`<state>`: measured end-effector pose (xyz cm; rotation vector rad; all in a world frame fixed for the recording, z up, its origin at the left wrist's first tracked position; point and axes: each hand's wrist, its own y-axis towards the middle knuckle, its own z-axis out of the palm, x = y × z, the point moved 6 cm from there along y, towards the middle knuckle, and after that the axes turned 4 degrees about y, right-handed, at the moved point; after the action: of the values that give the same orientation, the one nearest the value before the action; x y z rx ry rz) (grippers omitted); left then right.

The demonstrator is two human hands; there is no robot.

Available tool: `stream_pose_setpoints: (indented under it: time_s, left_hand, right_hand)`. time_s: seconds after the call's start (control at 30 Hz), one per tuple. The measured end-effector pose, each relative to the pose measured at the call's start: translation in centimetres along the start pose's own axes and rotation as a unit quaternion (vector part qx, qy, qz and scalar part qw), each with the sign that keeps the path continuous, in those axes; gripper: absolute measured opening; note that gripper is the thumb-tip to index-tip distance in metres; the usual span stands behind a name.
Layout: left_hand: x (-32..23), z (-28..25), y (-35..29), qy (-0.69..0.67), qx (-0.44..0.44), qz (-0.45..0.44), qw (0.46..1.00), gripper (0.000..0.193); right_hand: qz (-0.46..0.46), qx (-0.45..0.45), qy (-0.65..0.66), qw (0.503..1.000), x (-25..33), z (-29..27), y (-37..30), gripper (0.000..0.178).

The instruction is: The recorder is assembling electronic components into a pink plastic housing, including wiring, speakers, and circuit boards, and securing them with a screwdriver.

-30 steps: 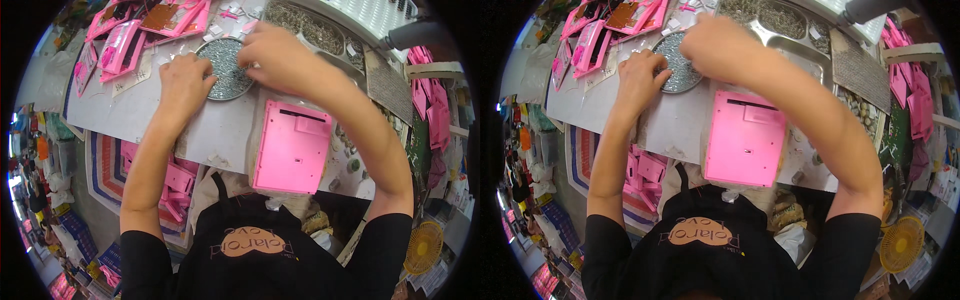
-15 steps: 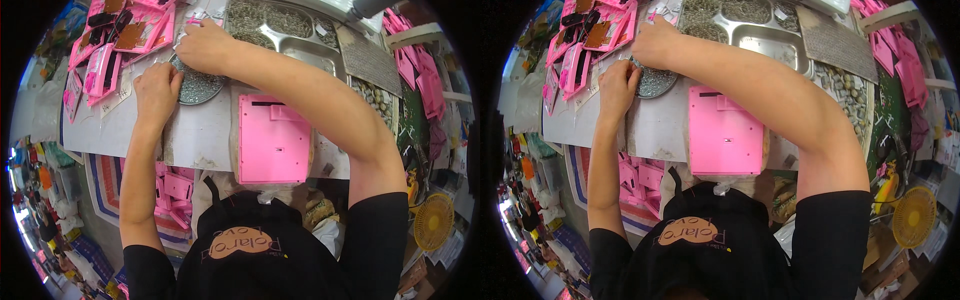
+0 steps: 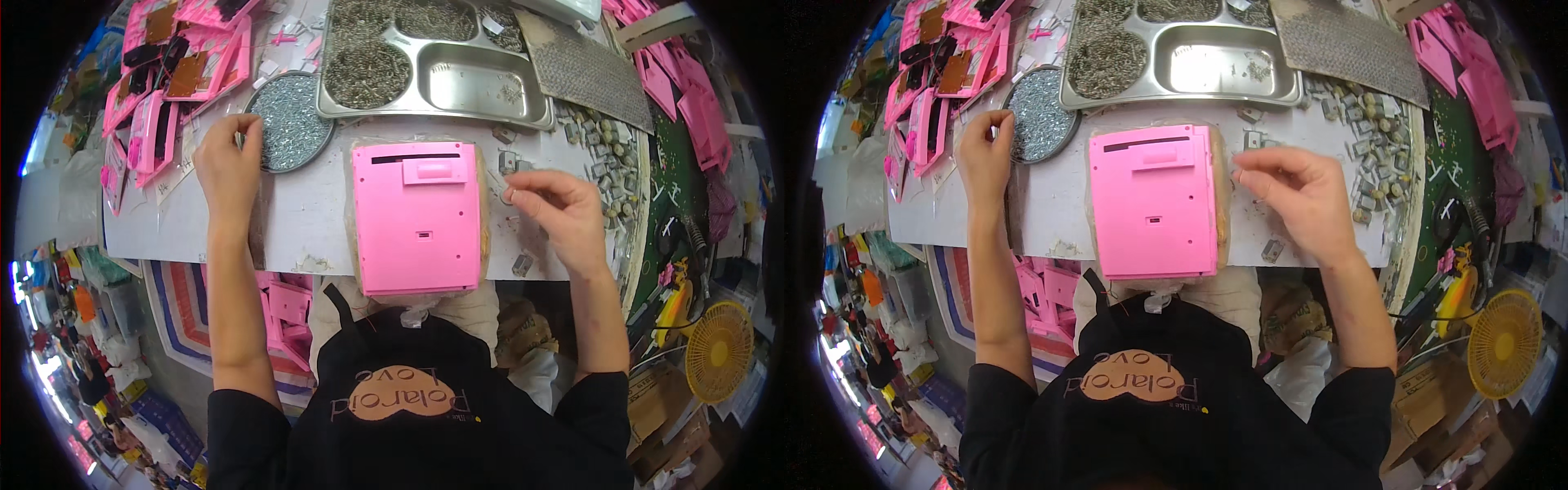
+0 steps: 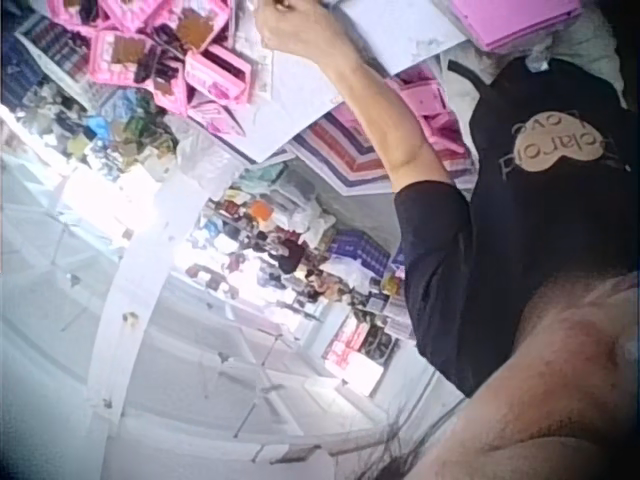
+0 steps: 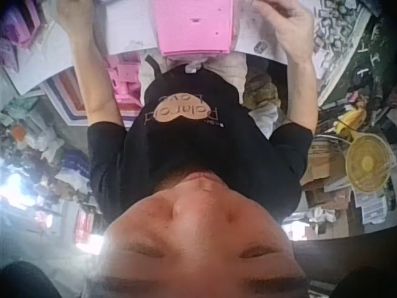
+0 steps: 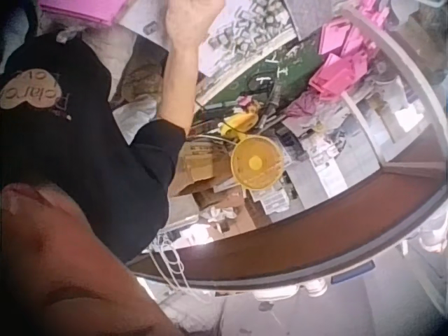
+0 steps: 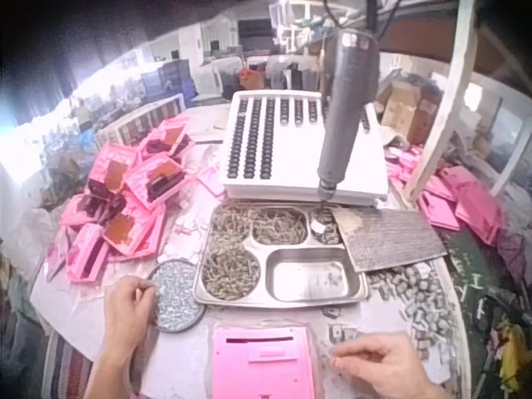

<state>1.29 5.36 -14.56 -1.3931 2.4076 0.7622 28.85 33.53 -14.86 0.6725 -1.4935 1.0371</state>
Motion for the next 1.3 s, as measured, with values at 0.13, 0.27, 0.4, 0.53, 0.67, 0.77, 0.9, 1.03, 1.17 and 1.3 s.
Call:
stream_pose_setpoints:
  time_s: [0.13,0.27,0.4,0.53,0.67,0.77,0.9,1.03,1.17,1.3]
  left_hand:
    - [-11.8,0.6,-6.9,-0.232,0.139,0.204,0.941,0.011]
    - [-17.5,1.8,-11.2,-0.184,0.203,0.300,0.914,0.016]
    - [-17.6,2.5,-12.3,-0.135,0.182,0.331,0.916,0.018]
    - [-17.6,1.5,-12.4,-0.112,0.177,0.321,0.924,0.020]
    - [-12.6,-0.5,-9.0,-0.097,0.097,0.252,0.958,0.016]
    - [-5.3,-1.6,-3.2,0.006,0.022,0.146,0.989,0.016]
    - [-0.3,0.8,0.0,0.122,0.098,0.110,0.981,0.015]
    - [-0.3,1.3,0.5,0.118,0.136,0.125,0.976,0.016]
    - [-0.1,1.4,0.6,0.094,0.109,0.111,0.983,0.014]
    - [-0.2,1.4,0.6,0.077,0.077,0.129,0.986,0.013]
  right_hand:
    - [0.003,0.017,0.083,0.996,-1.5,0.5,-1.5,0.013]
    - [0.006,0.033,0.092,0.995,-1.4,1.0,-1.3,0.012]
    - [0.007,0.025,0.095,0.995,-1.1,1.7,-1.5,0.011]
    - [-0.119,0.042,-0.051,0.991,-1.2,2.7,-0.5,0.013]
    - [-0.143,0.037,-0.124,0.981,-0.9,3.6,-0.3,0.013]
    - [-0.115,0.037,-0.133,0.984,-1.1,4.1,-0.4,0.012]
    - [-0.068,0.049,-0.133,0.987,-1.1,4.5,0.0,0.012]
    - [-0.029,0.060,-0.126,0.990,-1.7,4.4,0.6,0.012]
    - [-0.021,0.061,-0.114,0.991,-2.0,4.3,0.7,0.014]
    - [-0.037,0.061,-0.113,0.991,-2.3,4.3,0.7,0.018]
